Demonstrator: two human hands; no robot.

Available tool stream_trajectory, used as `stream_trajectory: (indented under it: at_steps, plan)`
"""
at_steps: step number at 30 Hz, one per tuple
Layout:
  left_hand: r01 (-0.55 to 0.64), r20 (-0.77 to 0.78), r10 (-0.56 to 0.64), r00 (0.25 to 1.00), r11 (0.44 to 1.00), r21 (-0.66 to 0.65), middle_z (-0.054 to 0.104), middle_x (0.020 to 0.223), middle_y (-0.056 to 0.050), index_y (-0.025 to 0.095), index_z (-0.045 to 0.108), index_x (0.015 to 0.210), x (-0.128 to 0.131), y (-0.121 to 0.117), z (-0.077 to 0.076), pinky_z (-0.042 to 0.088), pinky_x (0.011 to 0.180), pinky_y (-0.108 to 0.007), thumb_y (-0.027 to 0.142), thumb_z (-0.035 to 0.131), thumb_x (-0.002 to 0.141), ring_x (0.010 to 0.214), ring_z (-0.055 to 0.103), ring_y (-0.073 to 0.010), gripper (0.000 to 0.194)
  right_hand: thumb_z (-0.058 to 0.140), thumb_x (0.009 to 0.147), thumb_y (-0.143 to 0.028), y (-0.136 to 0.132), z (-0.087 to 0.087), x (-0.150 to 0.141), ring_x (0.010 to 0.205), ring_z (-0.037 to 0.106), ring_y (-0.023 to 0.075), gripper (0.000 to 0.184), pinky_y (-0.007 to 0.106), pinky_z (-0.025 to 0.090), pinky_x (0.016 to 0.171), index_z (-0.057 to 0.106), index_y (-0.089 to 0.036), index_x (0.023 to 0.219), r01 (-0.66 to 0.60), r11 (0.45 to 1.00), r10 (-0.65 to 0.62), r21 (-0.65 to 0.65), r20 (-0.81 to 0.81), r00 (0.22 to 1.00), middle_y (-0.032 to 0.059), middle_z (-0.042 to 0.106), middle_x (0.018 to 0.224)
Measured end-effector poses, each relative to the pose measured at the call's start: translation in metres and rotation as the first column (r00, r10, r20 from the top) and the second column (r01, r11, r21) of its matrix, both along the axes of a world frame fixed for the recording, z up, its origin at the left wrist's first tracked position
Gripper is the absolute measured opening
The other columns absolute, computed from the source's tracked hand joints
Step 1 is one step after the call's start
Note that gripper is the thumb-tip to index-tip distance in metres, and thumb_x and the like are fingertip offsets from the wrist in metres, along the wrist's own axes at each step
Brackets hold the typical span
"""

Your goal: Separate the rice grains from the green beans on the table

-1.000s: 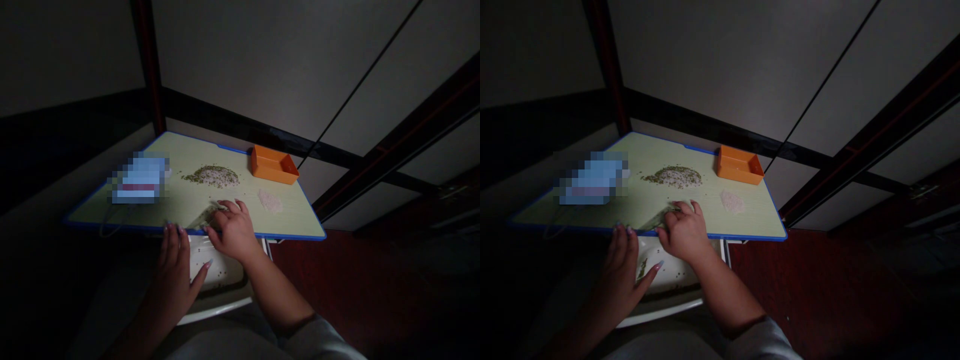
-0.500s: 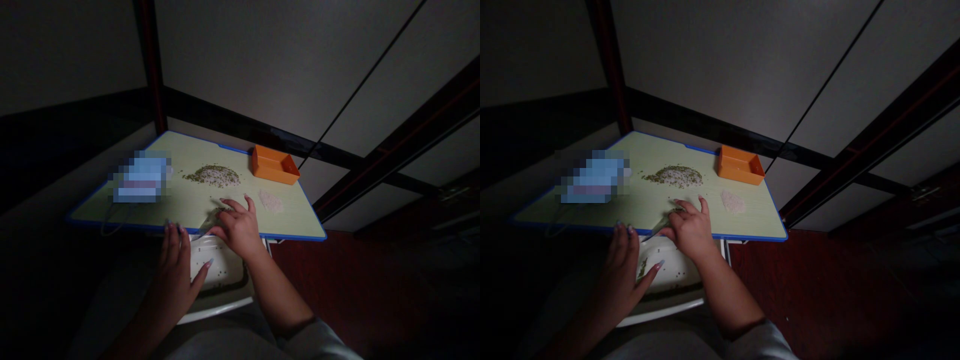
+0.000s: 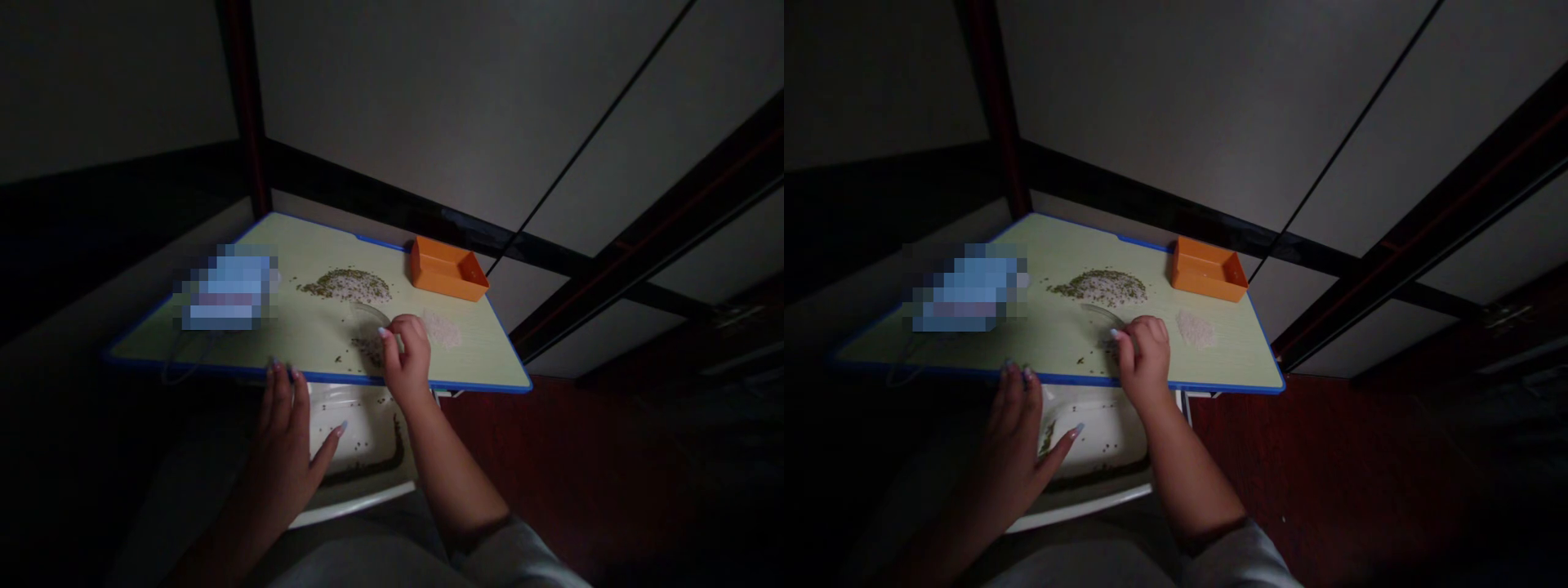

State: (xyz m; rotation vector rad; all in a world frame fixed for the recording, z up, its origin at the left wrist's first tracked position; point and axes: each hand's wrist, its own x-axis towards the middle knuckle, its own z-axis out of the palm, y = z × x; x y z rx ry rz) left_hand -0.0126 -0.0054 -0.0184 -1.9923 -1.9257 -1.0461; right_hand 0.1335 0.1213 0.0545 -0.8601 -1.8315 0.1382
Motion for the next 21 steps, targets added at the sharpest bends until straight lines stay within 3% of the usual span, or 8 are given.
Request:
stream_trajectory:
  at_steps: [4, 11, 14, 21]
  plan:
    - [0.001, 0.001, -0.001, 1.000, 1.000, 0.001, 0.000, 0.160, -0.025, 0.007, 0.001, 0.151, 0.0001, 0.0000, 0.0004, 0.029, 0.113, -0.058, 0.050, 0.044, 0.087, 0.149, 0.005, -0.0392, 0.088, 0.042, 0.095, -0.025, 0.0008, -0.0014, -0.0050, 0.074, 0.049, 0.0176, 0.024, 0.031, 0.038, 0.071, 0.050, -0.021, 0.073, 0.022, 0.999, -0.019, -0.024, 0.123, 0.992, 0.0018, 0.053, 0.072]
    - [0.010, -0.008, -0.009, 1.000, 1.000, 0.017, 0.001, 0.160, -0.025, 0.006, 0.002, 0.151, -0.0001, -0.0009, 0.0007, 0.030, 0.113, -0.058, 0.049, 0.044, 0.088, 0.149, 0.005, -0.0393, 0.087, 0.046, 0.093, -0.024, -0.0063, 0.0041, -0.0108, 0.089, 0.045, 0.0214, 0.019, 0.035, 0.040, 0.080, 0.054, -0.020, 0.076, 0.134, 0.990, -0.116, -0.042, 0.295, 0.949, 0.0071, 0.054, 0.088]
    - [0.008, -0.008, -0.008, 1.000, 1.000, 0.023, 0.001, 0.160, -0.025, 0.006, 0.002, 0.151, 0.0001, -0.0010, 0.0008, 0.030, 0.112, -0.058, 0.050, 0.043, 0.088, 0.149, 0.006, -0.0397, 0.087, 0.044, 0.093, -0.021, -0.0061, 0.0042, -0.0101, 0.091, 0.045, 0.0217, 0.018, 0.036, 0.040, 0.082, 0.054, -0.020, 0.079, 0.181, 0.982, -0.162, -0.047, 0.272, 0.949, 0.0077, 0.052, 0.092]
    - [0.006, 0.002, -0.006, 1.000, 1.000, 0.011, 0.000, 0.161, -0.024, 0.007, 0.002, 0.151, 0.0008, -0.0007, 0.0020, 0.031, 0.112, -0.059, 0.050, 0.043, 0.087, 0.149, 0.006, -0.0400, 0.087, 0.040, 0.095, -0.022, -0.0015, 0.0033, -0.0047, 0.088, 0.045, 0.0204, 0.023, 0.035, 0.040, 0.082, 0.049, -0.021, 0.073, 0.163, 0.986, -0.157, -0.028, 0.142, 0.977, 0.0057, 0.050, 0.087]
